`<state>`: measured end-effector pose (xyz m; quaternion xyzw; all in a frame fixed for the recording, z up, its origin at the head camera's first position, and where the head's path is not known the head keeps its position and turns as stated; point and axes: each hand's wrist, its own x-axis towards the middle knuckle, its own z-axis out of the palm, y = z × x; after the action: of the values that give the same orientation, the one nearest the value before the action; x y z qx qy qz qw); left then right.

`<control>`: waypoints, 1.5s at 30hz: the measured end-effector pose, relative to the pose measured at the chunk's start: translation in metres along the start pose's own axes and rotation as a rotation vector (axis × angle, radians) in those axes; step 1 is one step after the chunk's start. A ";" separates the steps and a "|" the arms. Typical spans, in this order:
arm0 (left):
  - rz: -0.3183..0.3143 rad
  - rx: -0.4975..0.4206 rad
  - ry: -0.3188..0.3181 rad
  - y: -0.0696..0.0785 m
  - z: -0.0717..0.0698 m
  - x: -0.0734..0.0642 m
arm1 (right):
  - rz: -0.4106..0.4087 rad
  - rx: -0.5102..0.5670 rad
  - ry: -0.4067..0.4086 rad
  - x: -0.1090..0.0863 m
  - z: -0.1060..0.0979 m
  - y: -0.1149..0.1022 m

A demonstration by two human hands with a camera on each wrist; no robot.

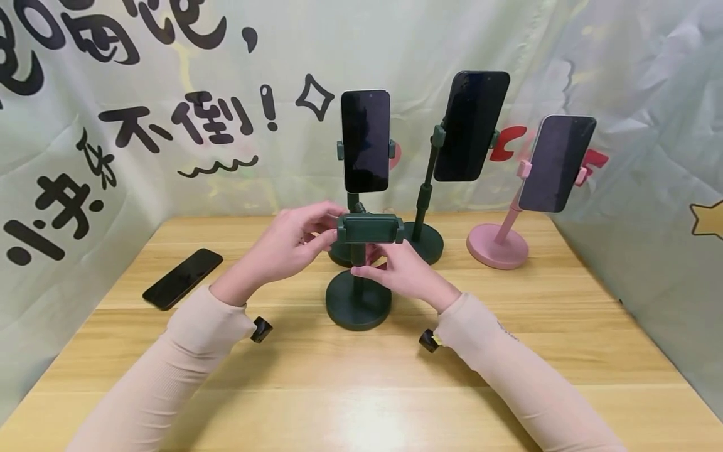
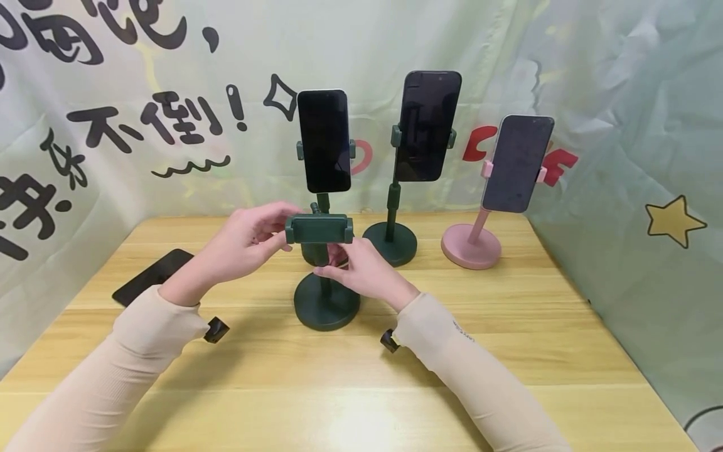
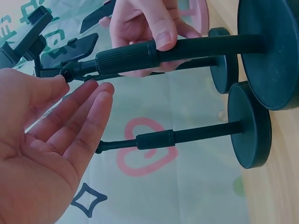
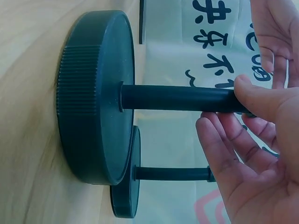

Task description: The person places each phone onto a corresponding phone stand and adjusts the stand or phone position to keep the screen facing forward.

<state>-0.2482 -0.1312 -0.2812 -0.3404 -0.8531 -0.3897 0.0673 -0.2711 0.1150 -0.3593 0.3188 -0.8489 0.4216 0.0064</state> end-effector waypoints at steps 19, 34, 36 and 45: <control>-0.020 -0.003 -0.001 -0.014 -0.013 -0.016 | 0.004 -0.041 -0.026 0.001 -0.005 -0.002; -0.099 0.082 0.035 -0.035 -0.040 -0.040 | 0.143 -0.037 -0.278 -0.004 -0.022 -0.016; -0.111 0.101 0.051 -0.039 -0.044 -0.043 | 0.117 -0.029 -0.331 -0.004 -0.020 -0.019; -0.170 0.161 0.129 -0.051 -0.065 -0.065 | 0.048 0.009 -0.454 -0.010 0.001 -0.033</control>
<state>-0.2406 -0.2359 -0.2926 -0.2345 -0.9012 -0.3455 0.1156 -0.2449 0.1053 -0.3393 0.3852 -0.8341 0.3428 -0.1961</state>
